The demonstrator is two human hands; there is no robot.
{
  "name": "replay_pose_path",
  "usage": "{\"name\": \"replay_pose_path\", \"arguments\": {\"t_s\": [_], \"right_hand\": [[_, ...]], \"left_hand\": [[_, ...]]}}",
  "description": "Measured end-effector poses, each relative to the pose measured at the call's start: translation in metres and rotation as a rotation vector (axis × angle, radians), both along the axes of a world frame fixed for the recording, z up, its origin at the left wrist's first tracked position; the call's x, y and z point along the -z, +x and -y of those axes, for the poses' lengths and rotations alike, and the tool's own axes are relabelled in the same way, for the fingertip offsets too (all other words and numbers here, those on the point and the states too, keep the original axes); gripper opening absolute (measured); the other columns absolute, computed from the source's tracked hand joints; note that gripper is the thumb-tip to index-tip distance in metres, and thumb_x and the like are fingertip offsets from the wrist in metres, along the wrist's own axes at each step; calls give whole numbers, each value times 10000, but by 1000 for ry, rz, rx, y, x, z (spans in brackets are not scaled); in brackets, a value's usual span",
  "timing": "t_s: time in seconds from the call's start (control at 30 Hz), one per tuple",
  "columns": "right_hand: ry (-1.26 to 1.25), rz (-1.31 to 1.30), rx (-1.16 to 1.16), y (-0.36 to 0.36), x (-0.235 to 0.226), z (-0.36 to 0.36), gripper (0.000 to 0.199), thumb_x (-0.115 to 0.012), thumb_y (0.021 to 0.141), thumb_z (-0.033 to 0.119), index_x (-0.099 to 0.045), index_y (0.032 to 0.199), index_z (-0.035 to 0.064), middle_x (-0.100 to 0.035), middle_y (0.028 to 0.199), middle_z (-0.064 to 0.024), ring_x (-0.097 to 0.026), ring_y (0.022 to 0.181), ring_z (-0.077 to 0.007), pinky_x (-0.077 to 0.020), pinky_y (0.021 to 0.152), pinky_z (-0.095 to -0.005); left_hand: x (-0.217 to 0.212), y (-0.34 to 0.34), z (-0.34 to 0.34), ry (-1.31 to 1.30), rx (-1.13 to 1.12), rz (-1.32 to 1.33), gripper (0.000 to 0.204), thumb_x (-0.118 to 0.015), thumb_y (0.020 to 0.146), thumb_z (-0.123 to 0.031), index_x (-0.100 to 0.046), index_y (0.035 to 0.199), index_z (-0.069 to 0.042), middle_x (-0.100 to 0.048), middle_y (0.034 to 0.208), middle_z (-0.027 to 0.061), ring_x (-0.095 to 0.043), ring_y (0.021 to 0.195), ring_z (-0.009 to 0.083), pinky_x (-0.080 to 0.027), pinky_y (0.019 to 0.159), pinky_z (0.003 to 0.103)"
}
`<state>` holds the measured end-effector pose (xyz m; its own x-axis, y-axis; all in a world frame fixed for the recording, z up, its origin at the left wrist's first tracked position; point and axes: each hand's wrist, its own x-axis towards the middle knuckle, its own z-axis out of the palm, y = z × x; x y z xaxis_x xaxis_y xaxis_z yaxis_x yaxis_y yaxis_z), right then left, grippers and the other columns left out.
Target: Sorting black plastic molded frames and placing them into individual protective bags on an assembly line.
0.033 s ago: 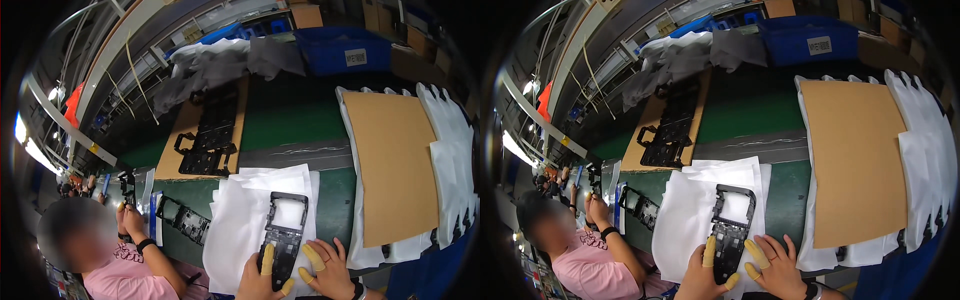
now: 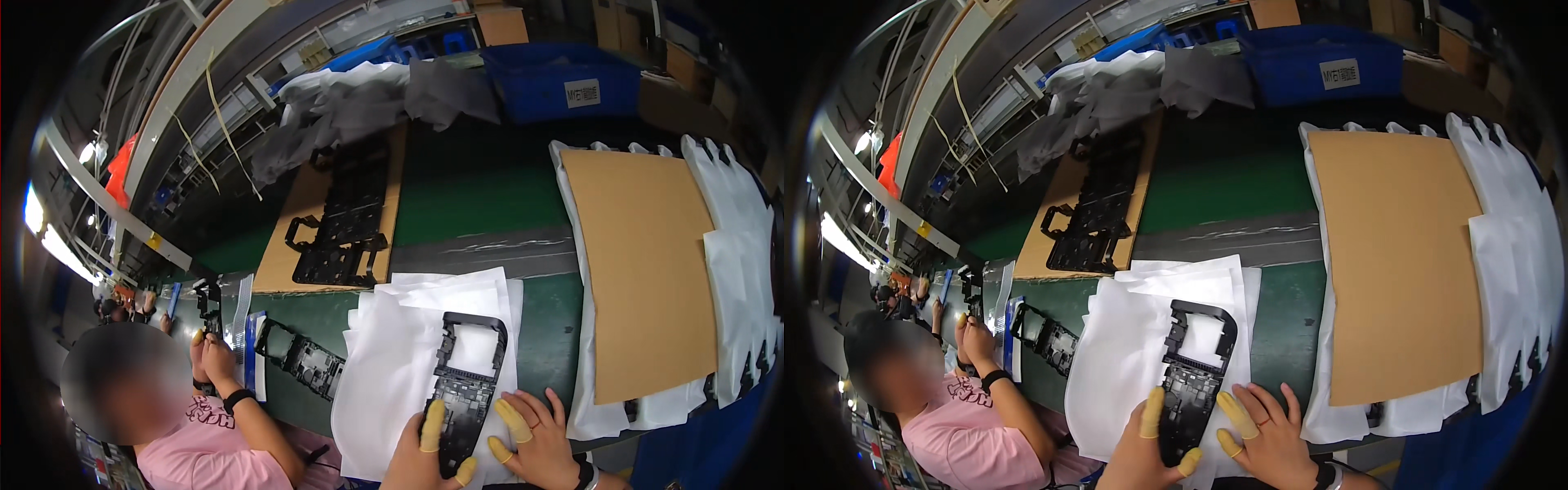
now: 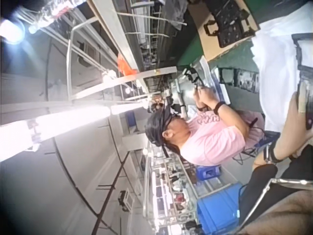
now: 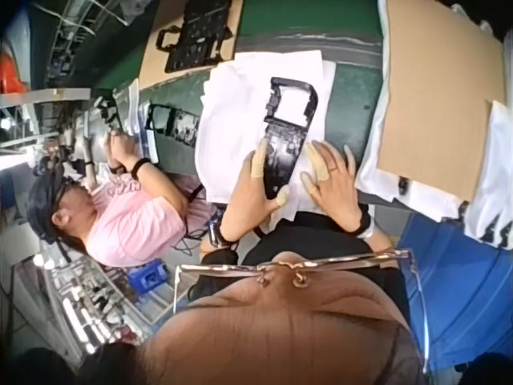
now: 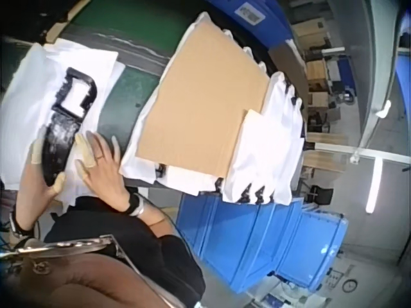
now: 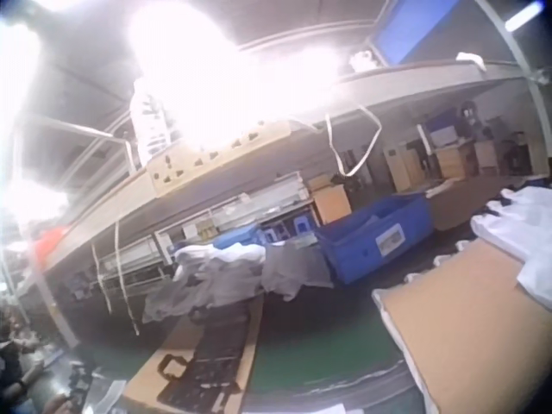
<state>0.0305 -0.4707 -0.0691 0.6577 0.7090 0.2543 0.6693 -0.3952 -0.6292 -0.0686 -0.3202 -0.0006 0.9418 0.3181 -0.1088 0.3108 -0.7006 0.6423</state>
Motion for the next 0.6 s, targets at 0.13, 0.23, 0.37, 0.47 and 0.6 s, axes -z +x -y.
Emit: {"name": "replay_pose_path", "arguments": {"t_s": [0.13,0.23,0.37,0.47,0.6], "right_hand": [[-53,106,-4,0,-5,1,433,-574,837,247,-532,1267,222,-477,1234,-115,-422,1197,-269,-245,1033,-508],[-62,98,-22,-1,-4,-1,423,-560,845,250,-534,1267,233,-483,1223,-117,-427,1193,-265,-249,1030,-510],[-93,127,1,2,-3,-2,403,-545,853,253,-546,1255,230,-489,1212,-115,-440,1175,-266,-254,1029,-507],[-144,85,-19,2,-8,1,394,-586,786,263,-604,1161,142,-475,1187,-123,-421,1173,-307,-185,1053,-544],[-127,59,4,0,-5,-3,353,-582,784,253,-636,1119,158,-467,1190,-128,-421,1172,-309,-169,1058,-553]], "left_hand": [[5,-14,-24,-742,-137,116,976,-683,790,-347,-15,1453,-87,-345,1352,273,-396,1244,337,-293,1055,421],[28,-37,-38,-1251,-120,250,957,-672,754,-478,-166,1432,-31,-393,1315,295,-428,1216,380,-317,1048,425],[97,-86,-34,-1225,-591,439,609,-506,879,-482,-451,1244,3,-607,972,162,-588,736,205,-493,628,262],[40,-51,-22,-1505,-506,332,553,-507,898,-432,-464,1209,23,-606,976,156,-590,740,200,-494,610,268],[18,-26,-9,-1854,-195,498,890,-657,769,-477,-240,1402,-10,-452,1279,244,-481,1153,339,-405,959,413]]}}
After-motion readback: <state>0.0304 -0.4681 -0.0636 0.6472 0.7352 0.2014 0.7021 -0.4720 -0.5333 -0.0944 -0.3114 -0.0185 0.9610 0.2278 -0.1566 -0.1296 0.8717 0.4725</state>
